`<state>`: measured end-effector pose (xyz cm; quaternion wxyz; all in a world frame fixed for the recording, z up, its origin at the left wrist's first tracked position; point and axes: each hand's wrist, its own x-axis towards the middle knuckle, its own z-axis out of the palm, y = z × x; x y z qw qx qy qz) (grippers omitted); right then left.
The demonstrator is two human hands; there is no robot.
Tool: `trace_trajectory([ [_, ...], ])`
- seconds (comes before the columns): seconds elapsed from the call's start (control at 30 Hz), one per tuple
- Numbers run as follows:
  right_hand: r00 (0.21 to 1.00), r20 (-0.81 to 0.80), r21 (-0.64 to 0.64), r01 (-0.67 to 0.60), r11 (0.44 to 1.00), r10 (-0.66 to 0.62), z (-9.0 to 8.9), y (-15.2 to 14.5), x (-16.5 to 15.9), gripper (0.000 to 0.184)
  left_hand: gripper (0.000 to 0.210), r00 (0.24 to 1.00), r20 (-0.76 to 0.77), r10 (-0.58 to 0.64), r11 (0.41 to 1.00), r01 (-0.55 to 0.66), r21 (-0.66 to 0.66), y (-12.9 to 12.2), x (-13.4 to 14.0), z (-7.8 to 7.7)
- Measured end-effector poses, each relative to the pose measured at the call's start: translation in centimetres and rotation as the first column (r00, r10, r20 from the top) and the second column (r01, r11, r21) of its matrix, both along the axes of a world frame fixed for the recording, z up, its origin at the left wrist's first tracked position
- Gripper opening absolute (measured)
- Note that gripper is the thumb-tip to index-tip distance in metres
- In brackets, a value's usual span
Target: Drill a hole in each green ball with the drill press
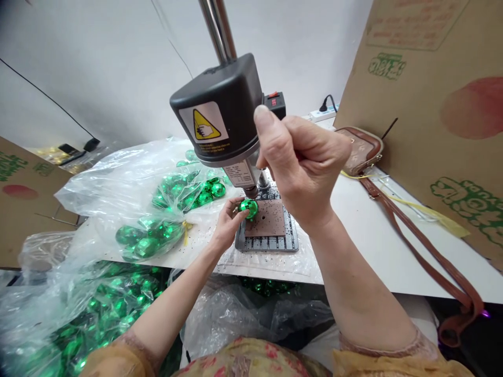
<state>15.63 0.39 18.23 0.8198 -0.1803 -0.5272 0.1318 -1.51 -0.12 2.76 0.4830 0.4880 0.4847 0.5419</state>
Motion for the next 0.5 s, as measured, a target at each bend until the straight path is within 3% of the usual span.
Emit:
trace_trajectory([
  [0.1,1.0,0.024,-0.053,0.008,0.999,-0.006,-0.1,-0.2,0.1,0.043,0.053,0.999,0.021,0.046,0.999,-0.047,0.023,1.4,0.2,-1.0],
  [0.3,0.997,0.075,-0.09,0.035,0.995,-0.029,-0.2,-0.4,0.4,0.043,0.056,0.997,0.06,-0.05,0.997,0.046,0.067,2.1,0.1,-2.3],
  [0.5,0.993,0.105,-0.075,0.062,0.995,-0.054,-0.1,-0.5,0.5,0.045,0.052,0.994,-0.016,-0.104,0.987,0.105,0.123,2.0,0.1,-3.1],
])
